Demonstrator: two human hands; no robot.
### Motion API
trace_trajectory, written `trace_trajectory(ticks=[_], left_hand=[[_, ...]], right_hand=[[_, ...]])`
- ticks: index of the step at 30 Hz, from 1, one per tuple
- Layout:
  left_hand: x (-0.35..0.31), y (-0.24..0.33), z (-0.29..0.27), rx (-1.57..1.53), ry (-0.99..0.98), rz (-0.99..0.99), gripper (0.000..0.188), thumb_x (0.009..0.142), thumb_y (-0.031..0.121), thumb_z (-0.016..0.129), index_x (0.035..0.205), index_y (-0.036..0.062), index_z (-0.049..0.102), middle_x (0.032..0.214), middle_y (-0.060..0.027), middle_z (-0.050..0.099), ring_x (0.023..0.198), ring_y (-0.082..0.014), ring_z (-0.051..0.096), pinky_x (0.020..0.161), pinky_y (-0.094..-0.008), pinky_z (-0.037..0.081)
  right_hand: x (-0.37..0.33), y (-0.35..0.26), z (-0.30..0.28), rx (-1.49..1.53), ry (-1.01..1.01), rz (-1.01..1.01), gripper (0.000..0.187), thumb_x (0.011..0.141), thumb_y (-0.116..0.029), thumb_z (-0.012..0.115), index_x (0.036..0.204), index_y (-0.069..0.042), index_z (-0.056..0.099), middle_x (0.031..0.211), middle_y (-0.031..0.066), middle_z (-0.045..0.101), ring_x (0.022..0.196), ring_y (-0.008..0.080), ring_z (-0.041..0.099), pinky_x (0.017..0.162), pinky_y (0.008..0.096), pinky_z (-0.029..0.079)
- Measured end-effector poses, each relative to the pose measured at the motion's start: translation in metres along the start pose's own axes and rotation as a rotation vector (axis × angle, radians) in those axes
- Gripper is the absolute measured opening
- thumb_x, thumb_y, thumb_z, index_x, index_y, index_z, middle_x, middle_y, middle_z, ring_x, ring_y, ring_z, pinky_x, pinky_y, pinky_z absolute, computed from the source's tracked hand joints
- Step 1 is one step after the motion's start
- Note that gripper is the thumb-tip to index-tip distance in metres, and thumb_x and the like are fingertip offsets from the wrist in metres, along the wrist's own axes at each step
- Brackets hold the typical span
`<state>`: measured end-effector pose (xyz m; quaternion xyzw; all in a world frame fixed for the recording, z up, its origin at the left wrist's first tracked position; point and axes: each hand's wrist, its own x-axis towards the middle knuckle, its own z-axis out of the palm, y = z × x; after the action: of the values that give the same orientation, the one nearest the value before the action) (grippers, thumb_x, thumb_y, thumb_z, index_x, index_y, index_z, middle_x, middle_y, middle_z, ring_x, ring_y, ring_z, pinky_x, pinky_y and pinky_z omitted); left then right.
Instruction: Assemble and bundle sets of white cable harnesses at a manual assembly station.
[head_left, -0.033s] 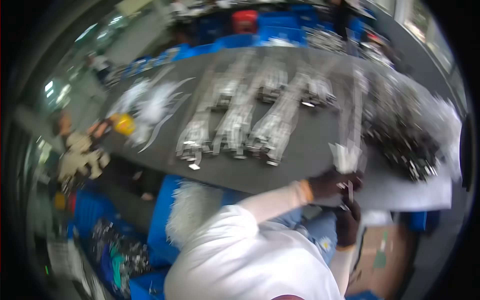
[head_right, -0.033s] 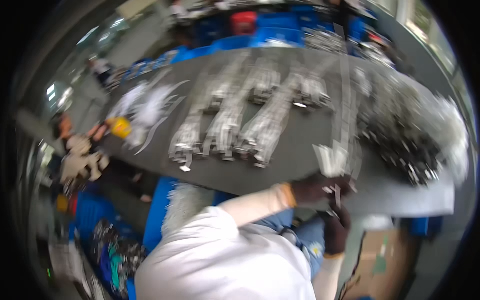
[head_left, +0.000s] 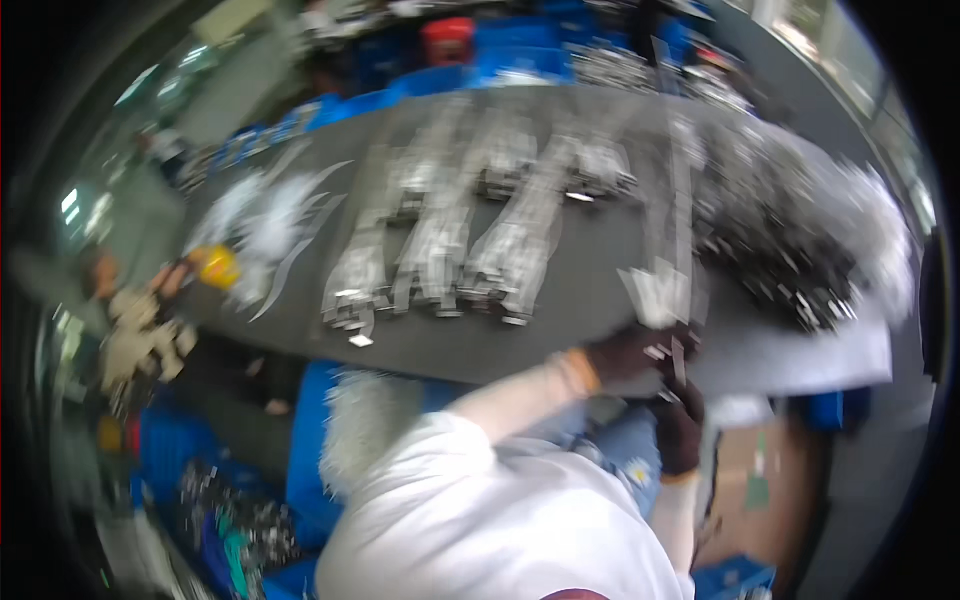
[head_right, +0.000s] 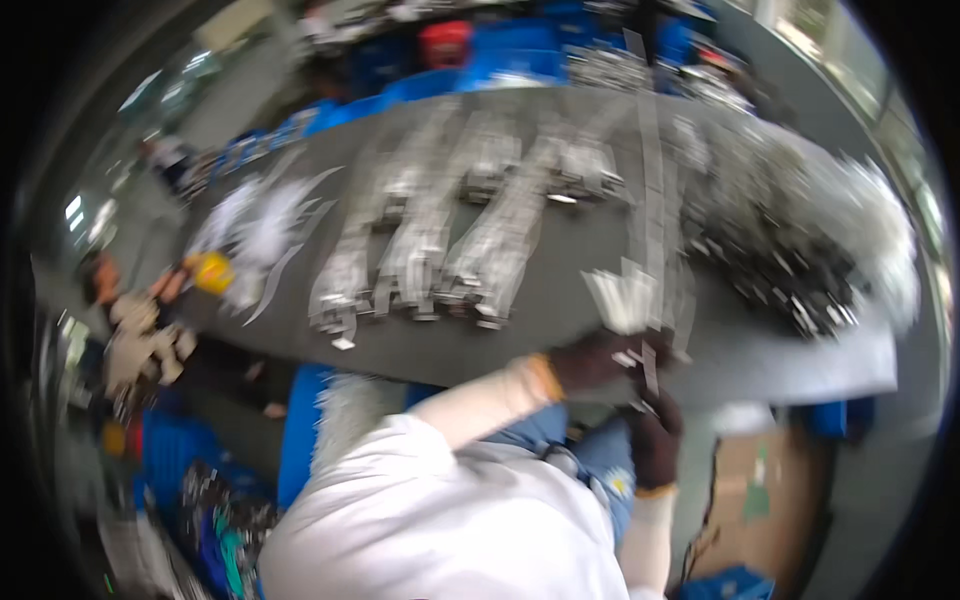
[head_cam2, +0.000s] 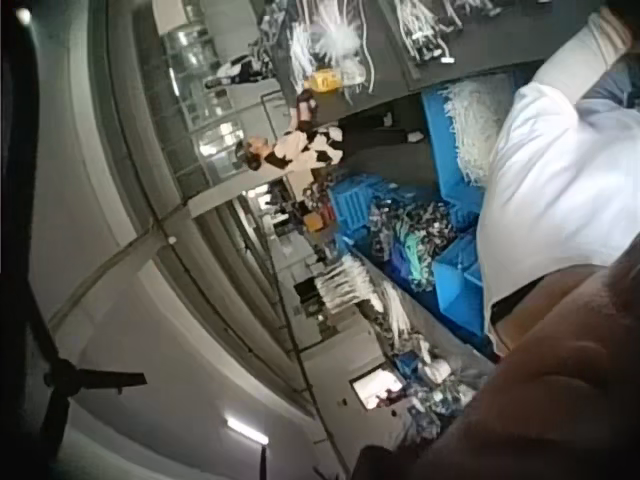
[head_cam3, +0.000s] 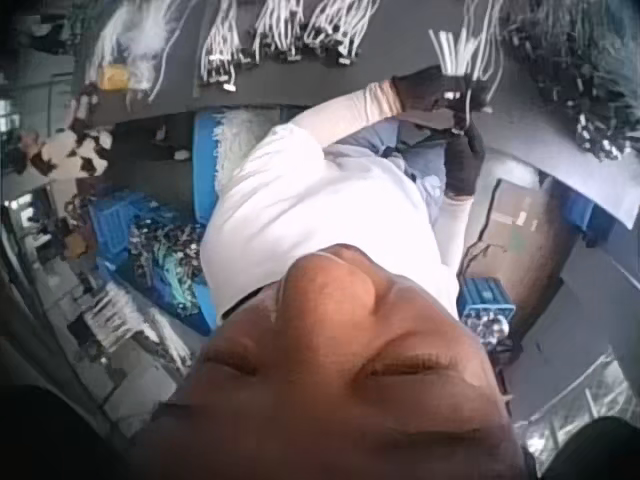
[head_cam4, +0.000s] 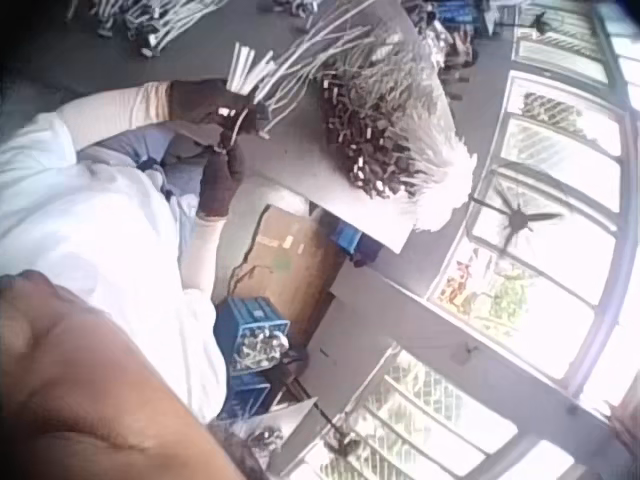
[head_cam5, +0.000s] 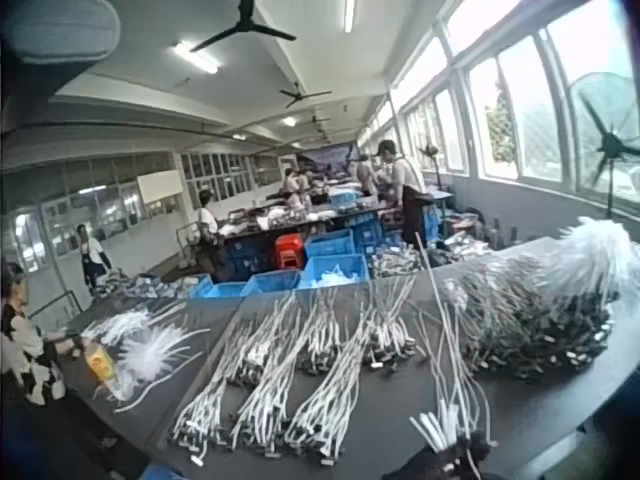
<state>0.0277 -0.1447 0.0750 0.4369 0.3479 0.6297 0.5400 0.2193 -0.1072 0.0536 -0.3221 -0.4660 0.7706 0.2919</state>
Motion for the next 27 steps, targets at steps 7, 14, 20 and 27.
trace_trajectory(ticks=[7,14,20,27], left_hand=[[0.038,0.048,-0.038,-0.442,0.293,-0.048,0.038,0.099,0.022,0.054,0.13,0.0001,0.053,0.116,-0.0118,0.064,0.101,-0.0207,0.065,0.087,-0.0368,0.058],[0.046,0.053,-0.043,-0.322,0.285,-0.018,0.031,0.097,0.025,0.06,0.116,0.0011,0.059,0.099,-0.0093,0.066,0.093,-0.0231,0.067,0.084,-0.0388,0.058],[0.01,0.039,-0.01,-0.401,0.315,-0.121,0.028,0.099,0.019,0.056,0.119,-0.0005,0.058,0.098,-0.0115,0.068,0.092,-0.024,0.068,0.081,-0.0389,0.057],[-0.004,0.034,-0.014,-0.397,0.43,-0.091,0.027,0.097,0.014,0.058,0.12,-0.0007,0.058,0.097,-0.0114,0.069,0.088,-0.0224,0.069,0.076,-0.0346,0.058]], right_hand=[[-0.009,-0.022,0.004,-0.032,-0.067,0.037,0.036,0.085,-0.009,0.067,0.119,0.001,0.064,0.101,0.0063,0.069,0.085,0.0139,0.065,0.076,0.0251,0.051],[-0.002,-0.005,0.014,-0.111,-0.095,-0.027,0.046,0.084,-0.003,0.063,0.129,0.0,0.056,0.108,0.0088,0.067,0.09,0.0145,0.063,0.079,0.0272,0.052],[0.019,-0.017,0.029,-0.013,-0.136,-0.14,0.052,0.086,-0.005,0.066,0.134,0.001,0.049,0.123,0.0107,0.06,0.107,0.0191,0.06,0.088,0.0317,0.053],[0.024,-0.019,0.048,-0.061,-0.123,-0.205,0.049,0.087,-0.005,0.066,0.133,0.001,0.051,0.114,0.0097,0.064,0.09,0.0149,0.062,0.079,0.0291,0.052]])
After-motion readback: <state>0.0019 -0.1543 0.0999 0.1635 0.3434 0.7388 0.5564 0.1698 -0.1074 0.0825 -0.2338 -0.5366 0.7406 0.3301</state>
